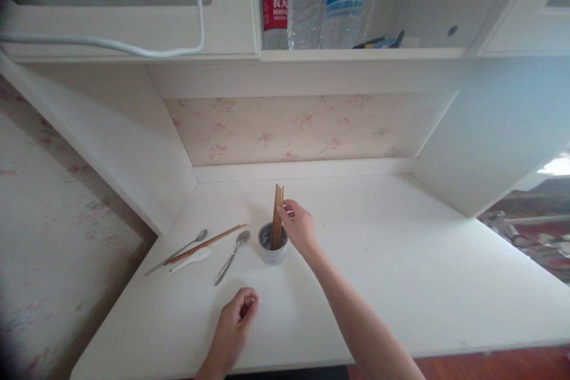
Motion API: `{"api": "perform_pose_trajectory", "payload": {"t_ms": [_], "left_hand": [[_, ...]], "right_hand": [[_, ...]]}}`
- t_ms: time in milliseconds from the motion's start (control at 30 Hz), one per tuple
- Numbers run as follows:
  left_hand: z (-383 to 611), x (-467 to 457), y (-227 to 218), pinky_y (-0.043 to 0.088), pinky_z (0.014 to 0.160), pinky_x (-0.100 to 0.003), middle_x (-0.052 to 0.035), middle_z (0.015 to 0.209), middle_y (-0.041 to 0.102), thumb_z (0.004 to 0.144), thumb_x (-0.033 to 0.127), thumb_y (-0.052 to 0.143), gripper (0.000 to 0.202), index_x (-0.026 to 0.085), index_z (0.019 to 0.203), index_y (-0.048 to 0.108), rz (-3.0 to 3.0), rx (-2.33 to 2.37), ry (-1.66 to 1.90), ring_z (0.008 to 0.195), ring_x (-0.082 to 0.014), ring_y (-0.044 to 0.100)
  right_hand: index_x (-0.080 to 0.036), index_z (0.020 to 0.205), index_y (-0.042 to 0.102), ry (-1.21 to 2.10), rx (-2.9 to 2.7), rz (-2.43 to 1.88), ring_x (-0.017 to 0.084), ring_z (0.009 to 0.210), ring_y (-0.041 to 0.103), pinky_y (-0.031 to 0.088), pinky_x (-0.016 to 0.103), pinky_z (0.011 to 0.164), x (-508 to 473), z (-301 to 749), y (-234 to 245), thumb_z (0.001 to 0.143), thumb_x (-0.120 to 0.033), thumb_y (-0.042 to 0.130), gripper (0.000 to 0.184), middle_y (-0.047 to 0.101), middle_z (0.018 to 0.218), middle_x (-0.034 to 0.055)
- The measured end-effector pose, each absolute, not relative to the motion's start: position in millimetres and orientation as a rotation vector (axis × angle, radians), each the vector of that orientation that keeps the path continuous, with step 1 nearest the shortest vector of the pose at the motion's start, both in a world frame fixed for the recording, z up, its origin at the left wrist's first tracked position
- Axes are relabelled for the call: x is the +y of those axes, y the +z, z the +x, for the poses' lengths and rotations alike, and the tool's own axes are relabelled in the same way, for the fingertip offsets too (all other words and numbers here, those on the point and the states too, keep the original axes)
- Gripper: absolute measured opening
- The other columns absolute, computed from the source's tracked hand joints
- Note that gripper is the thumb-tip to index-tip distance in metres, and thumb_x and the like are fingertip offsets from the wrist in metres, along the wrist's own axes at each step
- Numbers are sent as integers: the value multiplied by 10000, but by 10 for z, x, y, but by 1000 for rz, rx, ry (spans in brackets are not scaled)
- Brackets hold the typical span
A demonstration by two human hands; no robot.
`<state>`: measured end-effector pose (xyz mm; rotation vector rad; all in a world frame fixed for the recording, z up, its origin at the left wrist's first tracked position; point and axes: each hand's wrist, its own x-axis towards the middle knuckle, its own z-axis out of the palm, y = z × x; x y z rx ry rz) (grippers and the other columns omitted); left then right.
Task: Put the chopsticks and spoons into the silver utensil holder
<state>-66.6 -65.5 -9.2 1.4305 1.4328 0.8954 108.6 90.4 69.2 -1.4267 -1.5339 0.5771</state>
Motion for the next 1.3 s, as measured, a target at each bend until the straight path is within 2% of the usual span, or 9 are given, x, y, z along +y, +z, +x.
{"api": "perform_pose_trajectory", "payload": {"t_ms": [167,433,600,767,867,933,1033,1133,1300], "left_hand": [[-674,-647,-103,316,554,-216,33,644,469,893,431,436,277,191,815,550,1438,1433,887,591,-115,428],[-702,-649,-106,305,530,-213,49,610,430,877,441,464,273,191,812,552,1421,1409,920,567,-110,407],[-1091,-420,169,379,576,-219,23,659,547,872,441,463,267,199,858,576,1523,1554,977,609,-134,502],[-1606,63,408,430,678,-258,-12,779,644,885,391,422,249,207,861,589,1887,1848,796,690,-164,596],[-1771,326,425,427,737,-256,-37,906,659,906,316,391,237,210,898,602,2122,1997,524,826,-168,621],[-1824,464,408,423,759,-254,-53,984,649,916,282,378,238,208,925,604,2212,2081,297,899,-169,617],[-1871,624,362,426,751,-277,-77,1013,636,921,255,366,253,197,932,612,2244,2134,70,892,-183,623],[-1910,745,296,431,736,-300,-93,1007,635,909,234,385,245,191,920,626,2246,2111,1,863,-201,632],[-1953,874,180,433,721,-298,-98,1006,637,887,252,448,201,193,937,634,2260,2030,-83,861,-209,633]], "right_hand": [[-230,1013,630,631,-1504,-1425,167,711,651,500,303,674,862,1108,678,838,-471,543,310,696,861,29],[-213,1067,569,817,-1251,-1341,209,839,621,516,344,696,633,1280,435,871,-550,458,406,657,976,78],[-245,1184,477,852,-1263,-1271,234,1038,552,494,395,838,303,1293,41,841,-493,541,428,571,1161,88],[-269,1347,327,785,-1444,-1275,275,1108,517,468,451,898,131,1134,-307,652,-429,758,833,465,1296,108],[-284,1374,297,729,-1461,-1350,277,1074,539,469,451,891,177,1034,-391,592,-436,790,936,487,1272,99],[-287,1374,301,704,-1480,-1396,276,1063,547,463,446,896,228,998,-393,586,-434,787,937,511,1251,90],[-277,1349,348,663,-1548,-1452,280,1064,549,450,447,908,286,994,-365,609,-418,764,860,554,1199,76],[-258,1323,385,656,-1575,-1493,284,1052,560,452,453,899,307,1022,-354,629,-410,746,796,587,1153,76],[-267,1350,358,694,-1609,-1419,281,1072,563,450,452,908,307,1079,-379,662,-390,729,790,596,1179,84]]}}
